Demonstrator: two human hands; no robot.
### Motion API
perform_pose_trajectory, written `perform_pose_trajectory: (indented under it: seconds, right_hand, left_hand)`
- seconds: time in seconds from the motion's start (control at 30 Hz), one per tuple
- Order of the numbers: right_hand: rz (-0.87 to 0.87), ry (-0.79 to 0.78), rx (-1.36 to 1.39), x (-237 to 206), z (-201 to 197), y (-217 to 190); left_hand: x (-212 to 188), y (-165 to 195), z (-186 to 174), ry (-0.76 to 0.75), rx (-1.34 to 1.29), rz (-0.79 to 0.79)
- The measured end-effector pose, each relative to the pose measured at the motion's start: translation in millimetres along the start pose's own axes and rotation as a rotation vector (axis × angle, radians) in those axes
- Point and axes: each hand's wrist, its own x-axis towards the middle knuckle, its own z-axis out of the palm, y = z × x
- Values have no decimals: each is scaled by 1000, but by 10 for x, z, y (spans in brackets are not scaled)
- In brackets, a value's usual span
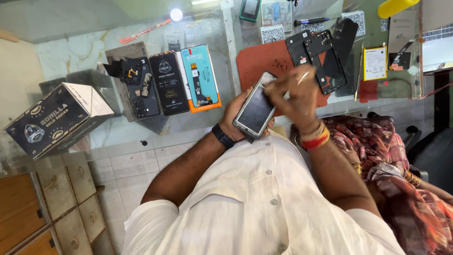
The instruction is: The person uses a metal spudger to pry and separate the screen assembly from the phone frame. They work along the edges of the device, lifting the screen slightly while holding the phone with the other hand. The person repeatedly repositions the phone and continues prying different sections of the bezel.
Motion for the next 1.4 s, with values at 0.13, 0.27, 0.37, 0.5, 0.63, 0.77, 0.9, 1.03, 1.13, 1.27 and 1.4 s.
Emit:
perform_pose_trajectory:
  seconds: [0.13, 0.27, 0.37, 0.5, 0.63, 0.77, 0.9, 1.03, 1.13, 1.27, 1.4]
  right_hand:
    - [-18, 32, 114, 57, 42, 56]
    - [108, 61, 90, 69, 52, 11]
    - [34, -12, 194, -29, 108, -40]
    - [206, 27, 262, -63, 180, 118]
    - [217, 31, 192, -87, 186, 139]
    - [70, -28, 196, -181, 185, -70]
    - [204, 40, 218, -136, 157, 40]
    - [310, 168, 276, -136, 135, 175]
    - [228, 199, 238, -207, 103, 32]
    - [189, 99, 294, -164, 14, -213]
    - [177, -48, 416, -53, 8, -300]
  left_hand:
    - [31, 51, -22, -43, -58, -40]
    - [73, 52, -69, 47, -64, 46]
    - [58, -4, -125, 164, -215, 74]
    - [39, 12, -174, 20, -26, 55]
    - [38, 36, -163, 6, 47, 32]
    - [24, 25, -154, 139, -158, 35]
    - [17, 33, -152, 37, -67, -19]
    - [19, 42, -112, -48, -4, 5]
    - [34, 66, -78, -30, 27, 22]
    - [70, 85, -61, -16, -40, 7]
    - [106, 88, -66, -11, -89, 4]
